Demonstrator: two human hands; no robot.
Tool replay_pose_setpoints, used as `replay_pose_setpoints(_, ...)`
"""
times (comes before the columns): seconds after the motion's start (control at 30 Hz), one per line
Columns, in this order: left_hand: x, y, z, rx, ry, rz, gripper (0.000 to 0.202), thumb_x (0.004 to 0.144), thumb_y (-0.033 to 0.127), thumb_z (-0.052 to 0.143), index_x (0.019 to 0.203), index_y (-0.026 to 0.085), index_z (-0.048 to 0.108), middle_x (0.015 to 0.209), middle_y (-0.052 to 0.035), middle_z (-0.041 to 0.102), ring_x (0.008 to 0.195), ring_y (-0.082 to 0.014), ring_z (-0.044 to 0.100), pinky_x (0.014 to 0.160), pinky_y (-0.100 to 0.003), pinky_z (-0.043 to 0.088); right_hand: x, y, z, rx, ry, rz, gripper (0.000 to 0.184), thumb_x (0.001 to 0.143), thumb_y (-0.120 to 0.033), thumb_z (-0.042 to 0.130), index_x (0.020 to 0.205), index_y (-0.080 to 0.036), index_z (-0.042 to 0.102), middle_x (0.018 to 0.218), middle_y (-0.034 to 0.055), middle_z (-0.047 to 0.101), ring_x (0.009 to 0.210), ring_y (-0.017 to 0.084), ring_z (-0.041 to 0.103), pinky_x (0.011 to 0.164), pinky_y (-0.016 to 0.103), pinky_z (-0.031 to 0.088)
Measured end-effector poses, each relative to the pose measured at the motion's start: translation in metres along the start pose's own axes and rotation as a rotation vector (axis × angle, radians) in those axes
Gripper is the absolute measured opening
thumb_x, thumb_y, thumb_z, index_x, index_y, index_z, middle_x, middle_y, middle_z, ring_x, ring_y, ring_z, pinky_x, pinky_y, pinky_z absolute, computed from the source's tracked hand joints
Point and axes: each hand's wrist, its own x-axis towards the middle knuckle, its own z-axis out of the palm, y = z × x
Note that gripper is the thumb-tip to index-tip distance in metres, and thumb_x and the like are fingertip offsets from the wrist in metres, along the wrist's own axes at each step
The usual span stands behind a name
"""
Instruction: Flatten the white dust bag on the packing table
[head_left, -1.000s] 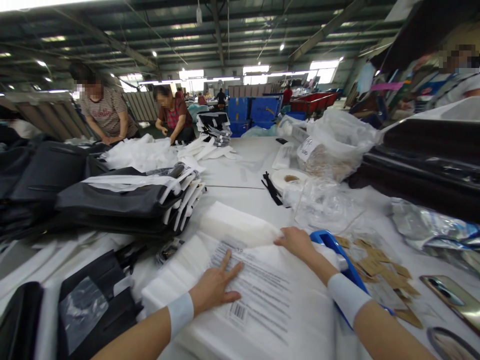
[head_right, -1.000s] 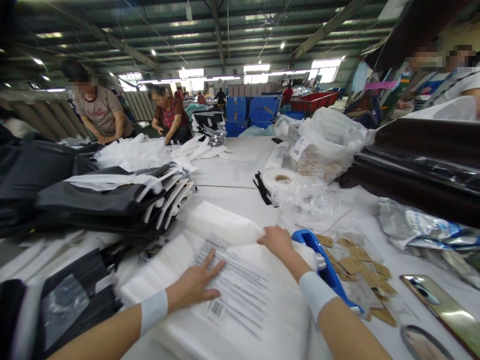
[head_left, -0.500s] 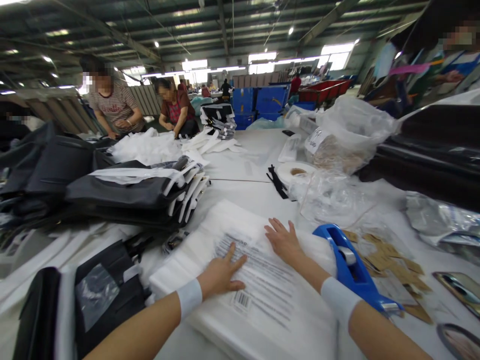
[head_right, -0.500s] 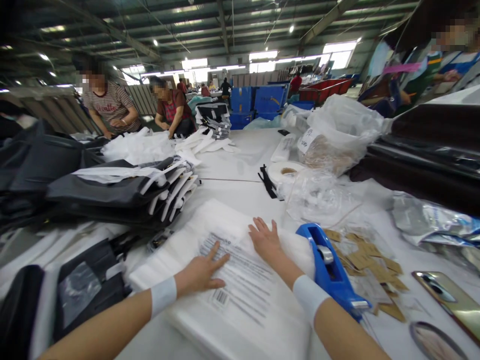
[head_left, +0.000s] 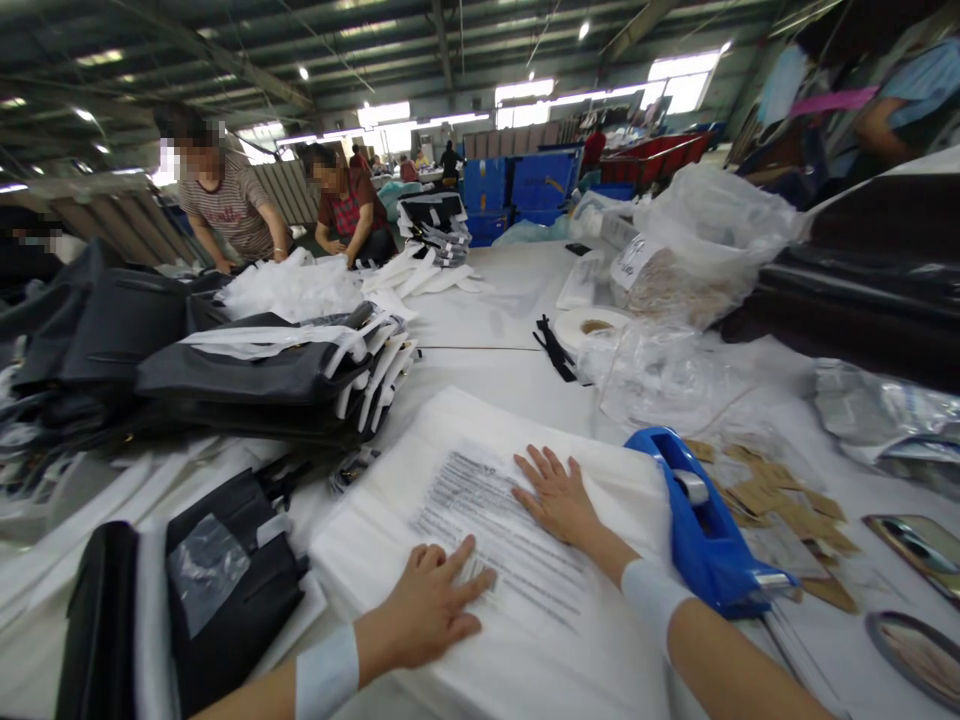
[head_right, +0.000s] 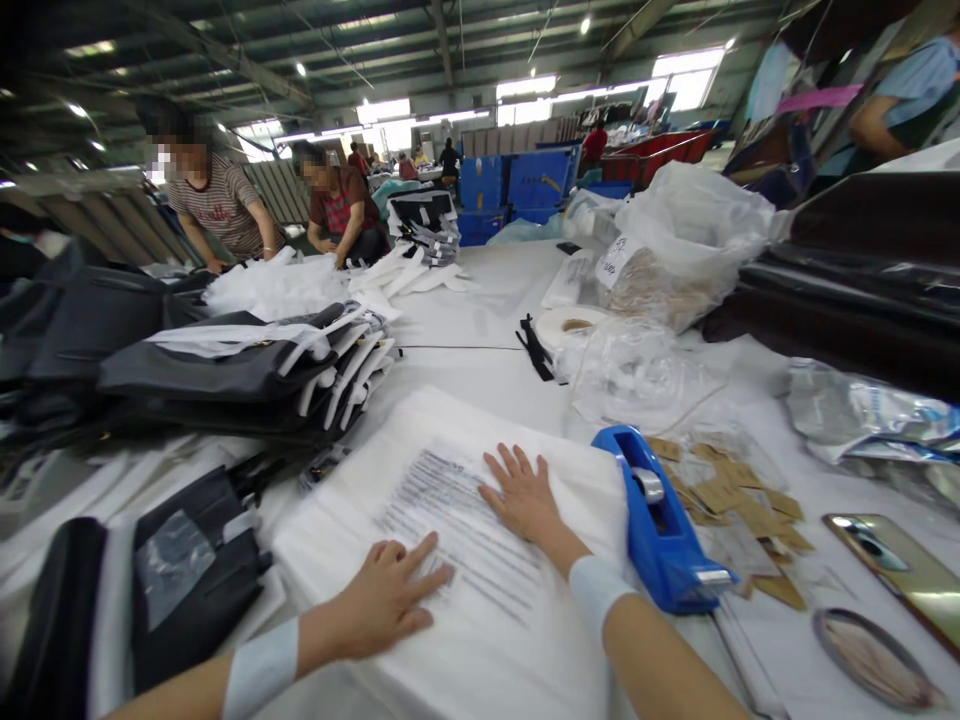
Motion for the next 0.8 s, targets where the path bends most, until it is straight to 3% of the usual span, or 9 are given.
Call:
replay_pose_setpoints(0.1, -0.012, 0.001, 0.015, -0.02, 0.072, 0.002, 0.059, 0.093, 0.044, 0.04, 0.146, 0.046, 0.013, 0.159, -0.0048, 0.017, 0.122, -0.0343, 0.044, 0.102, -0.06, 0.035, -0.001, 0.0, 0.0, 0.007, 0.005, -0.002, 0.059, 0.095, -0.058, 0.027, 0.147, -0.031, 0.029, 0.158, 0.0067, 0.022, 0.143, 0.03, 0.016, 0.111, 0.06, 0.011)
replay_pose_setpoints(0.27, -0.016, -0.005, 0.032, -0.033, 0.1, 0.026, 0.059, 0.094, 0.043, 0.04, 0.147, 0.044, 0.013, 0.16, -0.0057, 0.014, 0.139, -0.0342, 0.027, 0.111, -0.062, 0.024, -0.004, 0.002, -0.001, 0.024, 0.007, -0.002, 0.059, 0.094, -0.059, 0.027, 0.147, -0.032, 0.029, 0.158, 0.006, 0.021, 0.144, 0.03, 0.015, 0.111, 0.061, 0.01)
replay_pose_setpoints(0.37, -0.011, -0.001, 0.022, -0.049, 0.067, 0.015, 0.055, 0.093, 0.045, 0.041, 0.145, 0.044, 0.022, 0.158, -0.0075, 0.019, 0.138, -0.0354, 0.03, 0.109, -0.063, 0.027, -0.004, 0.002, -0.003, 0.039, 0.005, 0.006, 0.06, 0.094, -0.059, 0.027, 0.147, -0.031, 0.03, 0.157, 0.0069, 0.022, 0.143, 0.031, 0.016, 0.111, 0.061, 0.009)
replay_pose_setpoints(0.43, -0.002, 0.007, 0.006, -0.061, 0.063, -0.017, 0.045, 0.093, 0.046, 0.041, 0.138, 0.043, 0.038, 0.152, -0.0065, 0.034, 0.129, -0.0339, 0.042, 0.103, -0.061, 0.036, -0.005, 0.002, -0.004, 0.051, 0.004, 0.009, 0.06, 0.093, -0.06, 0.027, 0.146, -0.032, 0.031, 0.157, 0.0064, 0.022, 0.143, 0.031, 0.015, 0.111, 0.061, 0.009)
replay_pose_setpoints(0.53, 0.021, 0.022, -0.017, -0.061, 0.151, -0.085, 0.038, 0.096, 0.045, 0.03, 0.127, 0.038, 0.052, 0.143, -0.0039, 0.048, 0.12, -0.0299, 0.05, 0.098, -0.057, 0.041, -0.005, 0.002, -0.004, 0.067, 0.008, 0.013, 0.06, 0.093, -0.06, 0.029, 0.146, -0.032, 0.031, 0.158, 0.0052, 0.021, 0.144, 0.031, 0.014, 0.112, 0.06, 0.008)
replay_pose_setpoints(0.63, 0.041, 0.029, -0.015, -0.059, 0.217, -0.092, 0.051, 0.094, 0.055, 0.029, 0.141, 0.036, 0.035, 0.153, -0.0066, 0.035, 0.134, -0.0341, 0.036, 0.107, -0.062, 0.031, -0.006, 0.003, -0.002, 0.085, 0.013, 0.02, 0.059, 0.093, -0.059, 0.031, 0.146, -0.032, 0.031, 0.158, 0.0052, 0.021, 0.144, 0.031, 0.014, 0.112, 0.06, 0.007)
replay_pose_setpoints(0.8, 0.048, 0.022, 0.024, -0.031, 0.235, -0.062, 0.062, 0.092, 0.061, 0.028, 0.148, 0.041, 0.01, 0.159, -0.0053, 0.017, 0.142, -0.0371, 0.022, 0.109, -0.069, 0.022, -0.006, 0.005, 0.002, 0.151, 0.027, 0.01, 0.059, 0.092, -0.059, 0.032, 0.145, -0.032, 0.033, 0.157, 0.0055, 0.022, 0.144, 0.031, 0.013, 0.112, 0.061, 0.004)
